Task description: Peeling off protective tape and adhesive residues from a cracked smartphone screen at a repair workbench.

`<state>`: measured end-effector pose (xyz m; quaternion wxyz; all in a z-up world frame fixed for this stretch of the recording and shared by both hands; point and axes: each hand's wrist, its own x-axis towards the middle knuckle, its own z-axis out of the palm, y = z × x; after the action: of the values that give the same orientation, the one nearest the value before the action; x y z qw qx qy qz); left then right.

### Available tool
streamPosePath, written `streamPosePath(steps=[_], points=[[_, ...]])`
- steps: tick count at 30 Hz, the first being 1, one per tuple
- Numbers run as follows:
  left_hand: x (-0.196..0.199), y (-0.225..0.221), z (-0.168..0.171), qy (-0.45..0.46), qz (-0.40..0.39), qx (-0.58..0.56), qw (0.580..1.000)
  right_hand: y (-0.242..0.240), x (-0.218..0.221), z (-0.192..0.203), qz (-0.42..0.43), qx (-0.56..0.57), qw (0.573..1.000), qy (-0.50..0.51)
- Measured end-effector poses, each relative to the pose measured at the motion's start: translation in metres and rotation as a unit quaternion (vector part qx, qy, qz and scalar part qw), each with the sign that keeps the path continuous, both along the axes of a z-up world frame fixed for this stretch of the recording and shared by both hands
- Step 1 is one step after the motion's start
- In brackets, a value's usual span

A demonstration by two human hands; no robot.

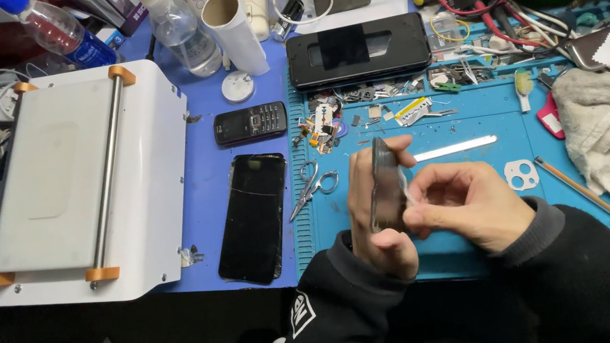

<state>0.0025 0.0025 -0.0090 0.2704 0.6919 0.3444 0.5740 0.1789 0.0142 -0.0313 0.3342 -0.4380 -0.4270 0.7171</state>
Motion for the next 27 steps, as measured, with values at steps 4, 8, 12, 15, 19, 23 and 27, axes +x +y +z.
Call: streamPosePath(steps=[4,8,12,15,19,23,27], points=[[0.000,0.005,0.026,-0.058,-0.031,-0.030,0.997,-0.001,-0.004,0.010,0.000,0.013,0.999,-0.030],[-0.002,-0.005,0.000,-0.104,-0.048,-0.111,0.987,-0.007,-0.004,0.009,0.004,0.036,0.999,-0.036],[0.006,-0.007,-0.005,-0.252,-0.099,-0.145,0.952,-0.008,-0.006,0.014,0.009,0.070,0.997,-0.043],[0.005,-0.008,-0.001,-0.272,-0.102,-0.164,0.943,-0.008,-0.006,0.014,0.012,0.074,0.995,-0.073],[0.003,-0.007,-0.002,-0.211,-0.073,-0.132,0.966,-0.009,-0.003,0.004,0.006,0.111,0.993,-0.027],[-0.003,0.001,-0.005,-0.088,-0.023,-0.037,0.995,-0.010,-0.005,0.015,0.020,0.255,0.966,-0.026],[-0.004,-0.001,-0.007,-0.084,-0.037,-0.026,0.995,-0.010,-0.006,0.018,0.005,0.168,0.985,0.029]])
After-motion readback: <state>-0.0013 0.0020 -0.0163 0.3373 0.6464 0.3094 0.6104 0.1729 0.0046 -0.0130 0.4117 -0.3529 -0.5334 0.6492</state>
